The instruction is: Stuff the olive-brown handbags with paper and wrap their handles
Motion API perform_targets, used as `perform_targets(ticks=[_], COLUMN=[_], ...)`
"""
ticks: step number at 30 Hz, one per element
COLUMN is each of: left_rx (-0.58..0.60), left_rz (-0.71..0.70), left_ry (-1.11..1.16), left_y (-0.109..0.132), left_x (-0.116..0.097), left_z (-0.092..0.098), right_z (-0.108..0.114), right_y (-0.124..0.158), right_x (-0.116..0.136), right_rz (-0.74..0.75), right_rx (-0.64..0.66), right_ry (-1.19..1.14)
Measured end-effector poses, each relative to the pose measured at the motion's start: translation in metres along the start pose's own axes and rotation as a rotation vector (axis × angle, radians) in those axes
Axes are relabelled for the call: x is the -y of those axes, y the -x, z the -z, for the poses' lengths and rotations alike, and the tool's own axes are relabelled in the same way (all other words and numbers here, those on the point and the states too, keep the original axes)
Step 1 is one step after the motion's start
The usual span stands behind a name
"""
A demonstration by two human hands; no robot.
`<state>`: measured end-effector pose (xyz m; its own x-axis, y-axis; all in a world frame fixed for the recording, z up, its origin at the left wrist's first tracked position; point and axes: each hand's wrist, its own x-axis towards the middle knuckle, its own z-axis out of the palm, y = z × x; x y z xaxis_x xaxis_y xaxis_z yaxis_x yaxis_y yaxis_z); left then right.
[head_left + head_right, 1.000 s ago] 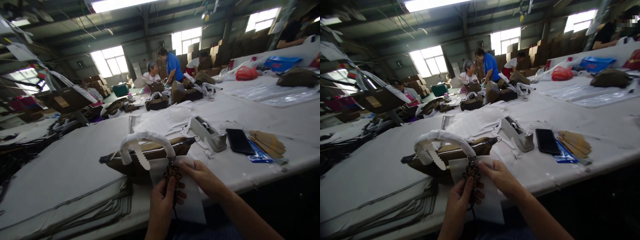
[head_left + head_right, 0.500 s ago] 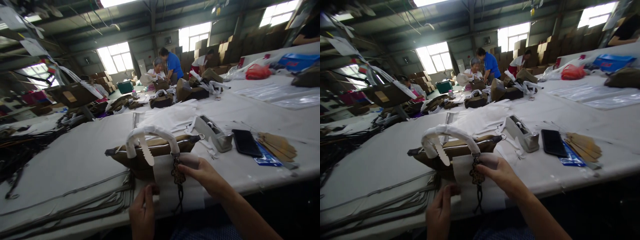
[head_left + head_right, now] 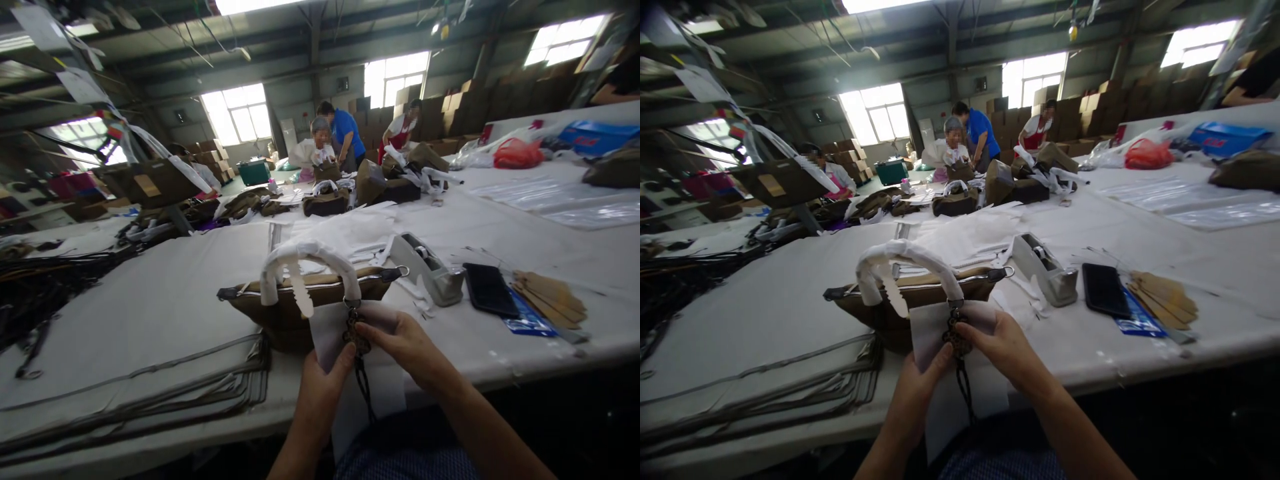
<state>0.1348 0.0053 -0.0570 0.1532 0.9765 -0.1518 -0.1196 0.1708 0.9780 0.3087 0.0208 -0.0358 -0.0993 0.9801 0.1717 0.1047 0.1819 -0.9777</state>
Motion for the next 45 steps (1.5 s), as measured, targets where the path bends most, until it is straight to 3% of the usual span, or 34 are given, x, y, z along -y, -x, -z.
perform_targets(ticks=[3, 5, 9, 12, 17, 24, 28, 34, 38, 43, 45], left_rx=[-0.144, -0.158, -0.106, -0.121, -0.138, -0.206, -0.205, -0.161, -0.137, -0.111, -0.094], left_rz=[-0.074, -0.080, -0.052, -0.059, -0.092, -0.175, -0.195, -0.235, -0.344, -0.394, -0.408], left_ry=[-0.024, -0.006, 0.002, 0.014, -0.069, -0.288, -0.285, -0.296, -0.370, -0.472, -0.518], left_y=[0.000, 0.001, 0.003, 0.005, 0.004, 0.003, 0.005, 0.012, 0.013, 0.009, 0.008], left_x=[0.005, 0.005, -0.002, -0.005, -0.002, 0.008, 0.011, 0.009, 0.012, 0.013, 0.011], left_z=[-0.008, -0.009, -0.005, -0.005, -0.004, -0.001, -0.005, -0.009, -0.008, 0.001, 0.003], right_z=[0.002, 0.009, 0.019, 0.010, -0.016, -0.029, -0.045, -0.057, -0.056, -0.040, -0.036], right_y=[0.004, 0.009, 0.019, 0.023, 0.028, 0.034, 0.038, 0.035, 0.032, 0.028, 0.024], right_x=[-0.003, -0.005, -0.023, -0.045, -0.068, -0.057, -0.051, -0.044, -0.041, -0.033, -0.030], right_rz=[-0.013, -0.078, -0.268, -0.364, -0.343, 0.015, 0.020, 0.051, 0.008, -0.071, -0.060], right_rx=[-0.019, 0.030, 0.102, 0.023, -0.133, -0.268, -0.373, -0.410, -0.383, -0.119, -0.124], right_ry=[0.059, -0.012, -0.520, -0.716, -0.661, -0.183, -0.055, 0.090, -0.008, -0.192, -0.108])
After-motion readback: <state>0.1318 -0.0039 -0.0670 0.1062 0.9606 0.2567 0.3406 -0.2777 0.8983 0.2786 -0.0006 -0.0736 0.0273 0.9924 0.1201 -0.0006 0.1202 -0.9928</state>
